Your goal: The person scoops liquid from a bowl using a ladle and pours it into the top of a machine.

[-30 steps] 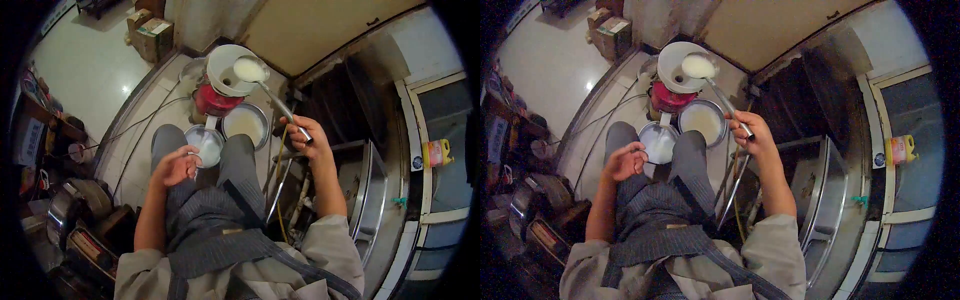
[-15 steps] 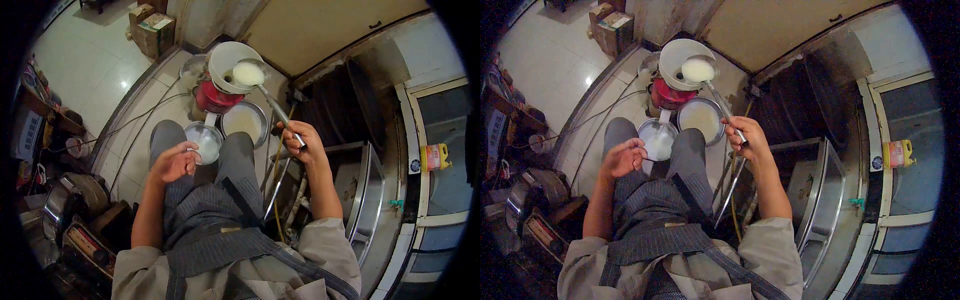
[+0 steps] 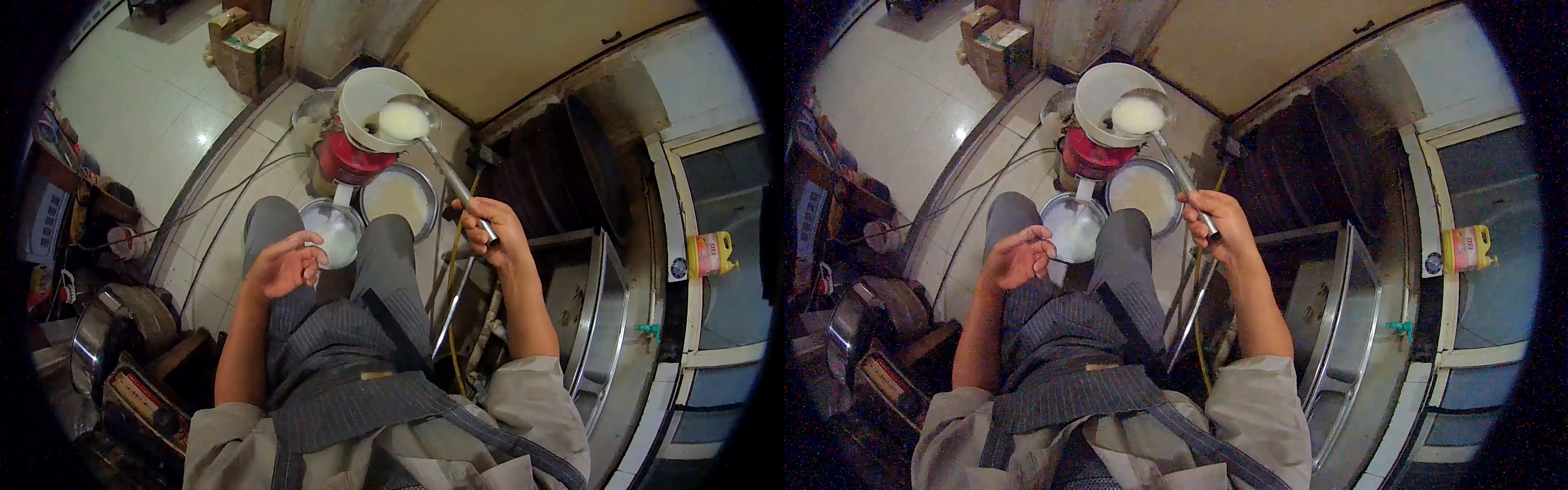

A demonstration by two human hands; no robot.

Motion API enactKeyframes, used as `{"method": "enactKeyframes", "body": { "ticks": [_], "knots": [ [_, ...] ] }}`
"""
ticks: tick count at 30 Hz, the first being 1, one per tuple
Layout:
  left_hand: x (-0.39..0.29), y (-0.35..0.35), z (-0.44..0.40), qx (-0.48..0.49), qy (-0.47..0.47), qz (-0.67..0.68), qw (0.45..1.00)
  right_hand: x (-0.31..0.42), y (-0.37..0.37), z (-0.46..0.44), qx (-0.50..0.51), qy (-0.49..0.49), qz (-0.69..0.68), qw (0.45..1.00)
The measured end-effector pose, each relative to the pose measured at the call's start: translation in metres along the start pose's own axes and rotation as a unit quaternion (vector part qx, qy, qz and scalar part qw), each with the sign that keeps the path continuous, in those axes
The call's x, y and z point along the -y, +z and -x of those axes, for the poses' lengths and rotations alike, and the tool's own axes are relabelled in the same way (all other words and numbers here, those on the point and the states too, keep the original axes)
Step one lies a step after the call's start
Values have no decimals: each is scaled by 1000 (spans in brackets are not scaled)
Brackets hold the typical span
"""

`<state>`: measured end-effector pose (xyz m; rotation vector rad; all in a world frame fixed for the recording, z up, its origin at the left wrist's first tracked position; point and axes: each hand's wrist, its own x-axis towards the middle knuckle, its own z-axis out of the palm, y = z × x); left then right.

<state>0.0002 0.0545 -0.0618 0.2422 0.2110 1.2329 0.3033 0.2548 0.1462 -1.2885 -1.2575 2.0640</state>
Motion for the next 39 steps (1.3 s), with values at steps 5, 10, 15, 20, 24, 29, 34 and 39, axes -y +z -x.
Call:
{"method": "enactKeyframes", "body": {
  "ticks": [5, 10, 15, 20, 24, 29, 34, 39],
  "knots": [
    [0, 1, 1, -2, 3, -14, 1000, 0, 3, 2, -13, 2, 7, 1000],
    [0, 1, 1, 0, 4, -8, 1000, 0, 4, 3, -13, 4, 3, 1000],
    [-1, 3, 1, -6, -1, -15, 1000, -1, 5, 5, -19, -6, 10, 1000],
    [-1, 5, 1, -14, 2, -19, 1000, -1, 4, 5, -23, -6, 7, 1000],
    [-1, 6, 1, -25, -3, -20, 999, -2, 2, 5, -27, -14, 19, 999],
    [-1, 6, 1, -23, 4, -25, 999, -2, 5, 8, -32, -17, 21, 999],
    [-1, 7, 2, -29, 3, -32, 999, -2, 3, 8, -31, -17, 19, 999],
    [-1, 6, 1, -26, 2, -34, 999, -3, 3, 8, -37, -15, 24, 999]
  ]
}}
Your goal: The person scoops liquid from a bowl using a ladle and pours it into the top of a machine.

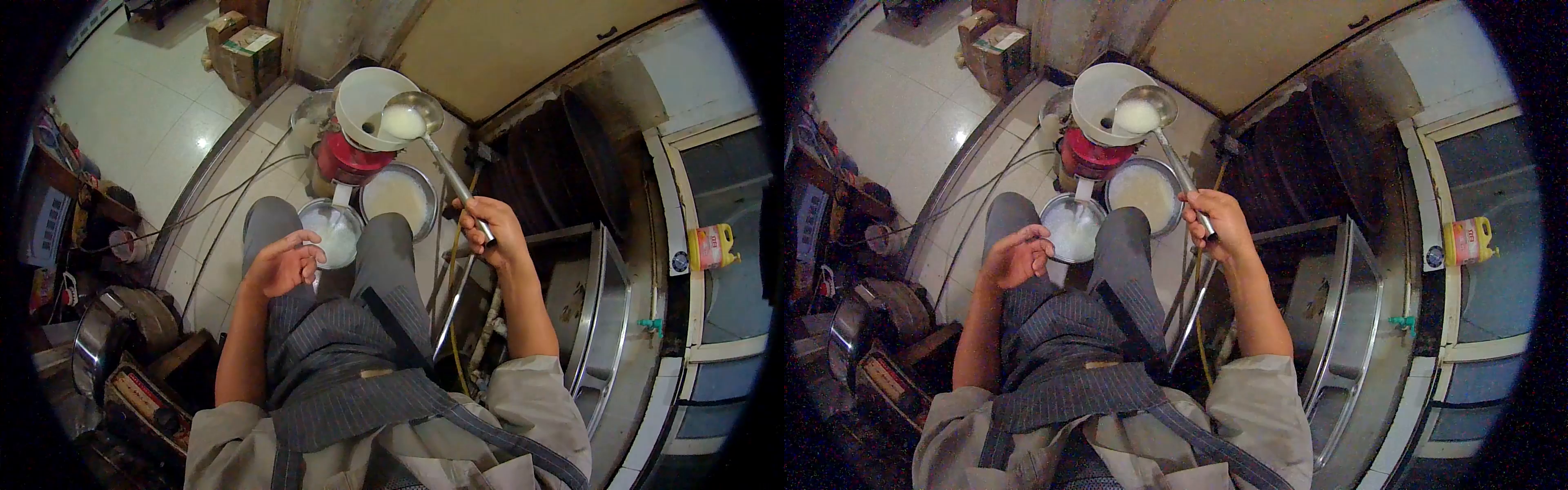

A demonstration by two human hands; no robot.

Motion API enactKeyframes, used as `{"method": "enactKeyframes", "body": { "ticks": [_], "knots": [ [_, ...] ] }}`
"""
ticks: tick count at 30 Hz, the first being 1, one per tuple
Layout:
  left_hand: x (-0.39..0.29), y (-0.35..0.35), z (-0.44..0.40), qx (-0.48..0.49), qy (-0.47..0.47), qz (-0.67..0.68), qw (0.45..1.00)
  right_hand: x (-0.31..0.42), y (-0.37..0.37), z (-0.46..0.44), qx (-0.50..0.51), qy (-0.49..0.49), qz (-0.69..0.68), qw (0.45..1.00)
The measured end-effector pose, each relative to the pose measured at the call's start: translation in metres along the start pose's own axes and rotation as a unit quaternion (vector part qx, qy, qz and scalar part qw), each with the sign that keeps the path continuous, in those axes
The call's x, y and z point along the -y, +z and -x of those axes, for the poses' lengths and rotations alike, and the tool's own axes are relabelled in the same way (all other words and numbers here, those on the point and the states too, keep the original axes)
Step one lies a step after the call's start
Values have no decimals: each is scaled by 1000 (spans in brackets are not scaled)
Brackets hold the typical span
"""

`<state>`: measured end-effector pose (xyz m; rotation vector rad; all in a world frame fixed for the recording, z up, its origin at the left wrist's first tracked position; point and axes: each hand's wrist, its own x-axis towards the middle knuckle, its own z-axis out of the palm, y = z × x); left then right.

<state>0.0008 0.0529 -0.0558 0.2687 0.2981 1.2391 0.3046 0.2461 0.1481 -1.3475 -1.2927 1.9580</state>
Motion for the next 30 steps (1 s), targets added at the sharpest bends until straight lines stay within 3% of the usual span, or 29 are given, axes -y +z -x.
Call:
{"method": "enactKeyframes", "body": {
  "ticks": [30],
  "knots": [
    [2, -7, -1, 24, 1, 38, 999, -6, 1, -7, -27, -12, 40, 999]
  ]
}}
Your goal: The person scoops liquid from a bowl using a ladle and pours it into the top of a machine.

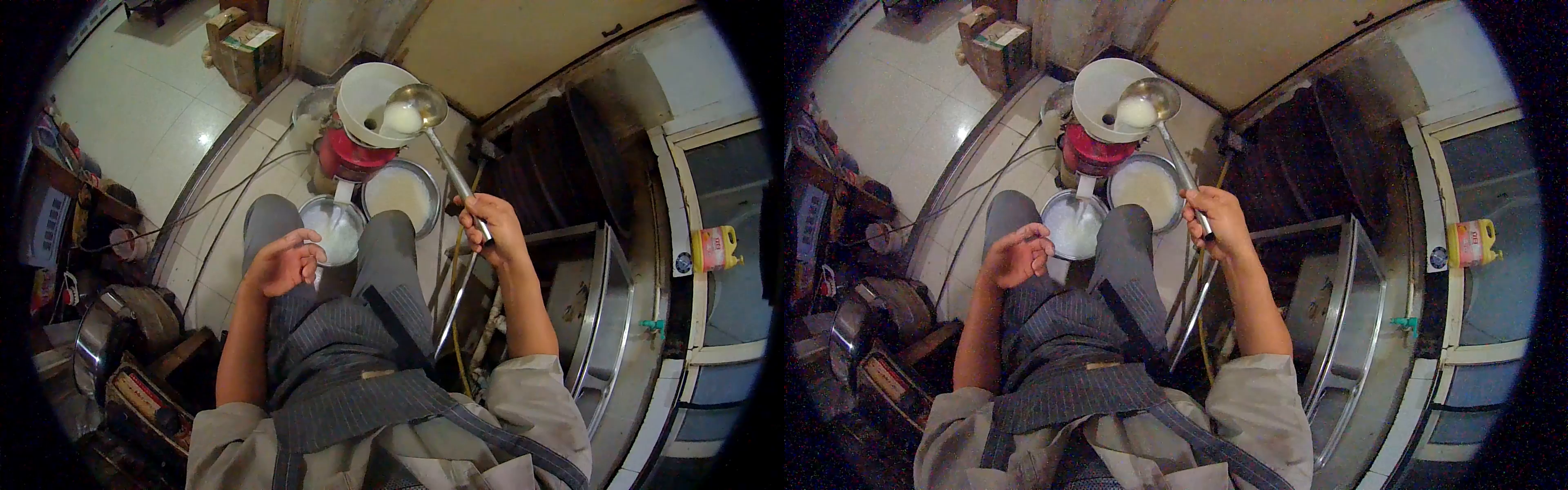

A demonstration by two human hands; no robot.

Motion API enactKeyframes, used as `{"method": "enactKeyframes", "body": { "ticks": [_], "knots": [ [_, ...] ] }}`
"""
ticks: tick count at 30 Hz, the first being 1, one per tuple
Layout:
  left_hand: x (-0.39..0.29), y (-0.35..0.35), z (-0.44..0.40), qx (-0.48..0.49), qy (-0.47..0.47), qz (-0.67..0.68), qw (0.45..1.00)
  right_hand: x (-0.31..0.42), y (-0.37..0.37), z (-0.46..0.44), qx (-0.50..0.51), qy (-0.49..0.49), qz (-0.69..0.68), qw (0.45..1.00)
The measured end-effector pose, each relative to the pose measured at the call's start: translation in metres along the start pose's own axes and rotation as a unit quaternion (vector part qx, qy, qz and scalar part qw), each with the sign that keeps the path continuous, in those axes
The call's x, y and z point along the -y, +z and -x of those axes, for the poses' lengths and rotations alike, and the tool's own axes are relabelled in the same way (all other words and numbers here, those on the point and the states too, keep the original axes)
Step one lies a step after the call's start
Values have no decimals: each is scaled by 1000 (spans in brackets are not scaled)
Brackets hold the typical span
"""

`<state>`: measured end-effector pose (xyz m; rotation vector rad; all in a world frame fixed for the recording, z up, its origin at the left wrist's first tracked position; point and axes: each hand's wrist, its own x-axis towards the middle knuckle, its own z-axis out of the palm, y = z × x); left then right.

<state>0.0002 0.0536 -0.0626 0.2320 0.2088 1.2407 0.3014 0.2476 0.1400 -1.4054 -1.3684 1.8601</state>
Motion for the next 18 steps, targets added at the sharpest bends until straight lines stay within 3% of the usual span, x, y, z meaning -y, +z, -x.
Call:
{"method": "enactKeyframes", "body": {
  "ticks": [18],
  "knots": [
    [1, 2, -1, -11, 5, -12, 1000, -10, 1, -6, -26, -11, 29, 999]
  ]
}}
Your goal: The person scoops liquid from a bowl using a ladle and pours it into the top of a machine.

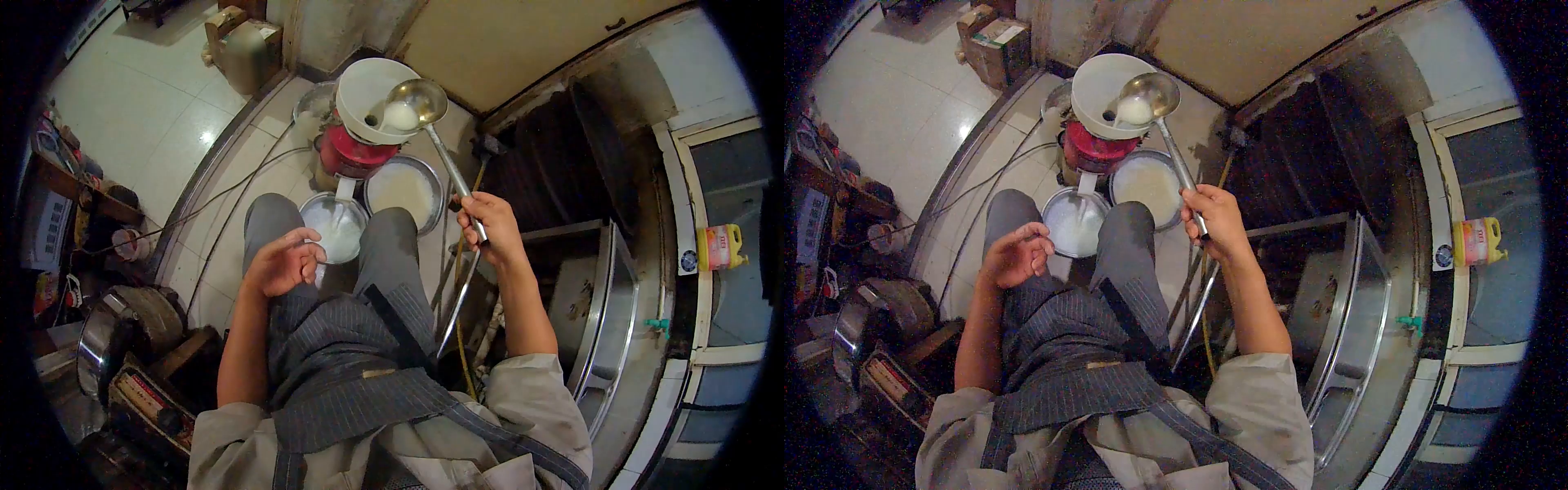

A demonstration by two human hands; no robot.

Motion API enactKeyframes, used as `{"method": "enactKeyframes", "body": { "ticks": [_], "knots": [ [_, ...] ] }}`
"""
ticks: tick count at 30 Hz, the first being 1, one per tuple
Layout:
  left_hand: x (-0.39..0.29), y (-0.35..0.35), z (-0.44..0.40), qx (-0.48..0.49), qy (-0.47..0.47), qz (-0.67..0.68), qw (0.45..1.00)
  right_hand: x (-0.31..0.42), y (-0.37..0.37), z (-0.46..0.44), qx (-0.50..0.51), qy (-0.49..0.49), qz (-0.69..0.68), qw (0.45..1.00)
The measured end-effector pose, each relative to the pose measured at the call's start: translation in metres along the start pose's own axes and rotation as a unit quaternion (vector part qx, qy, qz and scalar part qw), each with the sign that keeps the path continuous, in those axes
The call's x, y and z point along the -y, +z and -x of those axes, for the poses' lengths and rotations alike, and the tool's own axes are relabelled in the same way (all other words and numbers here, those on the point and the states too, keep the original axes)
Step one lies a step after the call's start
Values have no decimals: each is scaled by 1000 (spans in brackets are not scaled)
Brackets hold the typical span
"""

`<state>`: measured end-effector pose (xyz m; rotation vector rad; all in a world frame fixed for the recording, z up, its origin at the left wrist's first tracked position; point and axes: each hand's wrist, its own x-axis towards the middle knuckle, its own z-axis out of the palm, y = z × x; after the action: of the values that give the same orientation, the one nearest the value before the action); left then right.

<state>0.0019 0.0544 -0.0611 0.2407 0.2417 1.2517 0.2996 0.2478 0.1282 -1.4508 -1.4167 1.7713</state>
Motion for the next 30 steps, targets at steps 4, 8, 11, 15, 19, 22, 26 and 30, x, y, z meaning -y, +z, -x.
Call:
{"method": "enactKeyframes", "body": {
  "ticks": [4, 8, 11, 15, 19, 22, 26, 30],
  "knots": [
    [-1, 2, 0, 0, -5, -13, 1000, -3, -1, -1, -5, -7, 11, 1000],
    [0, 2, -1, -17, -5, -16, 1000, -7, -1, -3, -17, -13, 27, 999],
    [-1, 4, -1, -24, -9, -24, 999, -12, -3, -5, -14, -25, 47, 999],
    [0, 4, -1, -23, -5, -38, 999, -24, -4, -10, -23, -35, 60, 997],
    [-1, 10, -2, -46, -7, -47, 998, -38, -10, -14, -16, -61, 106, 992],
    [0, 12, -3, -53, -8, -48, 997, -52, -14, -17, -12, -81, 129, 988],
    [-1, 9, -3, -67, -23, -27, 997, -68, -14, -13, -39, -115, 188, 975],
    [0, 4, -2, -85, -33, -34, 995, -86, -21, -8, -54, -135, 207, 967]
  ]
}}
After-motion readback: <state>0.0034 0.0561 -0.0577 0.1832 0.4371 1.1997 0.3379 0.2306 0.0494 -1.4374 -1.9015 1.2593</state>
